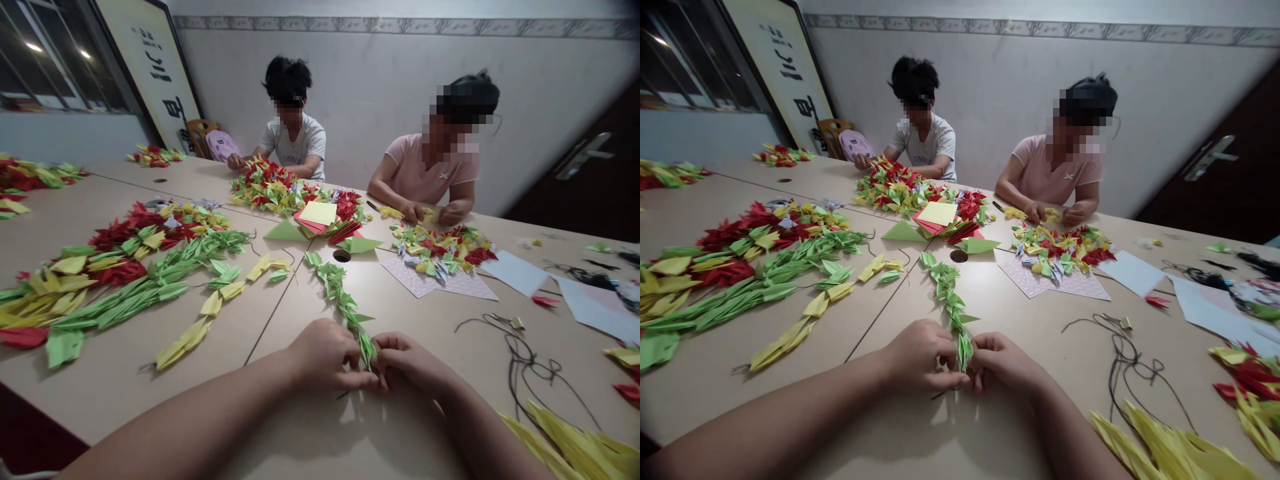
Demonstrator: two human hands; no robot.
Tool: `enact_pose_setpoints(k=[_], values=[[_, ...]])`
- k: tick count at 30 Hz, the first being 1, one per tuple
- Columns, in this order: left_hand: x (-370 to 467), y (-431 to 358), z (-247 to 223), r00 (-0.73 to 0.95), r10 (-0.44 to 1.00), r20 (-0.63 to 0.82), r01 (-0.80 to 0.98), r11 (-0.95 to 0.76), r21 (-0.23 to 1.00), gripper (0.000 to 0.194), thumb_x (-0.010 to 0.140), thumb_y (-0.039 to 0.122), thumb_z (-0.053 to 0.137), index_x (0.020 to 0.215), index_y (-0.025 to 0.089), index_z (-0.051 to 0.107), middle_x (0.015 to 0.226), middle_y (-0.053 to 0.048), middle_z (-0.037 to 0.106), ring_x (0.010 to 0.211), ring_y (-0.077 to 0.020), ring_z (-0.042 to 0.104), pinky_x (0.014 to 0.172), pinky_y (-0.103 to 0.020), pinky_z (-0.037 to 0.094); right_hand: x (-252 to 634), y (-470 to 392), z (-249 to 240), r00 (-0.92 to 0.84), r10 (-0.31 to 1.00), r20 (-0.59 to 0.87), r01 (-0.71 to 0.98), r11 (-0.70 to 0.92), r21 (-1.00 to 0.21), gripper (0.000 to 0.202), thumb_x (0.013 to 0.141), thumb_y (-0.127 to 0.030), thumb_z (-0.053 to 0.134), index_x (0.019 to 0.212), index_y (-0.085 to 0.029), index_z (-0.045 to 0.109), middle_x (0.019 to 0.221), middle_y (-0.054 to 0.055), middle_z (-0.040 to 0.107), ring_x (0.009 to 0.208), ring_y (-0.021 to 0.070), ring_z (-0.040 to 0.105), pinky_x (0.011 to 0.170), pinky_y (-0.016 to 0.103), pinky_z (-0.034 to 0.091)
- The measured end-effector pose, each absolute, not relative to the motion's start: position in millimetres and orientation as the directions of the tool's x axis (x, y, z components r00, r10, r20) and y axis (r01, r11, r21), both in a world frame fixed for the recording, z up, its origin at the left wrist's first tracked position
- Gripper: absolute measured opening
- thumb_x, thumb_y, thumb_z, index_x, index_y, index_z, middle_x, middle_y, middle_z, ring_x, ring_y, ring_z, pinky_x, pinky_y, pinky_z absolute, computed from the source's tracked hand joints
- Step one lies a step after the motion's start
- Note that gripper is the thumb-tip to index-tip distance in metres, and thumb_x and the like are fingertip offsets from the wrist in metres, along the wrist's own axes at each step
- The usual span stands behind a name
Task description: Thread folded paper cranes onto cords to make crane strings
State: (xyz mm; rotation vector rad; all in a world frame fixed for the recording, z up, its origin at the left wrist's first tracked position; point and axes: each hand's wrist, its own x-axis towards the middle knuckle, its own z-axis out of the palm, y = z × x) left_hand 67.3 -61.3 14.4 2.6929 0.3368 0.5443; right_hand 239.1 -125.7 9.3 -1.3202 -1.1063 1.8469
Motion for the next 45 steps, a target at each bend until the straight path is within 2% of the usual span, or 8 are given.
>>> enact_pose_setpoints(k=[4,8,12,17,25,30,33,45], values=[[68.1,-61.4,12.4,0.893,0.292,0.343,0.146,-0.908,0.393,0.024,0.068,0.04,0.06,0.062,0.017,0.061,0.055,0.003,0.059,0.051,-0.0095,0.053,0.051,-0.021,0.035,238.7,-125.5,9.7,-0.3,0.846,-0.441,0.003,-0.462,-0.887,0.008,0.061,-0.019,0.053,0.064,-0.013,0.055,0.051,-0.001,0.06,0.042,0.0067,0.051,0.04,0.016,0.035],[70.9,-63.0,7.7,0.871,0.298,0.39,0.166,-0.927,0.337,0.011,0.065,0.025,0.056,0.058,0.018,0.06,0.053,0.003,0.059,0.049,-0.0099,0.052,0.051,-0.022,0.035,237.9,-125.2,11.8,-0.304,0.853,-0.425,0.01,-0.443,-0.897,0.009,0.062,-0.022,0.054,0.063,-0.012,0.054,0.052,0.0,0.06,0.042,0.0076,0.052,0.041,0.017,0.036],[71.2,-64.2,10.2,0.876,0.277,0.395,0.147,-0.933,0.328,0.012,0.065,0.018,0.05,0.055,0.017,0.057,0.052,0.003,0.058,0.048,-0.0094,0.052,0.05,-0.021,0.035,237.6,-124.9,12.8,-0.29,0.86,-0.419,0.018,-0.433,-0.901,0.012,0.063,-0.024,0.055,0.062,-0.013,0.054,0.052,0.0,0.06,0.043,0.0079,0.052,0.04,0.017,0.036],[69.2,-65.3,14.8,0.893,0.218,0.393,0.073,-0.933,0.353,0.014,0.069,0.02,0.05,0.057,0.017,0.056,0.052,0.004,0.057,0.049,-0.0082,0.052,0.05,-0.02,0.037,238.7,-124.1,10.0,-0.289,0.865,-0.41,0.001,-0.428,-0.904,0.01,0.063,-0.022,0.054,0.064,-0.012,0.055,0.051,0.0,0.06,0.043,0.0074,0.052,0.04,0.016,0.036],[68.3,-65.9,8.7,0.9,-0.019,0.436,-0.107,-0.978,0.178,0.019,0.076,0.034,0.051,0.067,0.02,0.06,0.06,0.003,0.063,0.056,-0.0106,0.057,0.052,-0.024,0.038,238.5,-124.8,9.5,-0.289,0.867,-0.407,-0.015,-0.429,-0.903,0.009,0.064,-0.022,0.053,0.06,-0.014,0.052,0.046,-0.002,0.057,0.039,0.0068,0.05,0.039,0.016,0.035],[67.5,-57.7,9.7,0.875,0.157,0.457,0.063,-0.975,0.214,0.032,0.072,0.042,0.055,0.051,0.018,0.055,0.048,0.004,0.057,0.047,-0.0098,0.053,0.047,-0.024,0.033,238.2,-124.4,9.7,-0.293,0.862,-0.414,-0.03,-0.441,-0.897,0.006,0.062,-0.019,0.053,0.061,-0.013,0.054,0.047,-0.001,0.058,0.039,0.0065,0.05,0.039,0.016,0.036],[68.0,-55.5,8.6,0.864,0.229,0.449,0.131,-0.962,0.238,0.033,0.07,0.047,0.056,0.054,0.018,0.056,0.049,0.003,0.057,0.047,-0.0101,0.053,0.048,-0.023,0.033,238.6,-124.2,8.5,-0.302,0.86,-0.412,-0.039,-0.442,-0.896,0.008,0.062,-0.019,0.053,0.064,-0.013,0.056,0.048,-0.002,0.058,0.04,0.0062,0.05,0.04,0.016,0.035],[66.2,-53.3,9.7,0.857,0.242,0.456,0.087,-0.938,0.335,0.018,0.073,0.025,0.048,0.059,0.017,0.056,0.053,0.003,0.055,0.049,-0.0093,0.049,0.052,-0.022,0.037,242.0,-125.4,9.9,-0.37,0.842,-0.393,-0.003,-0.424,-0.905,0.009,0.063,-0.02,0.05,0.065,-0.013,0.054,0.048,-0.002,0.055,0.041,0.0064,0.049,0.041,0.017,0.035]])
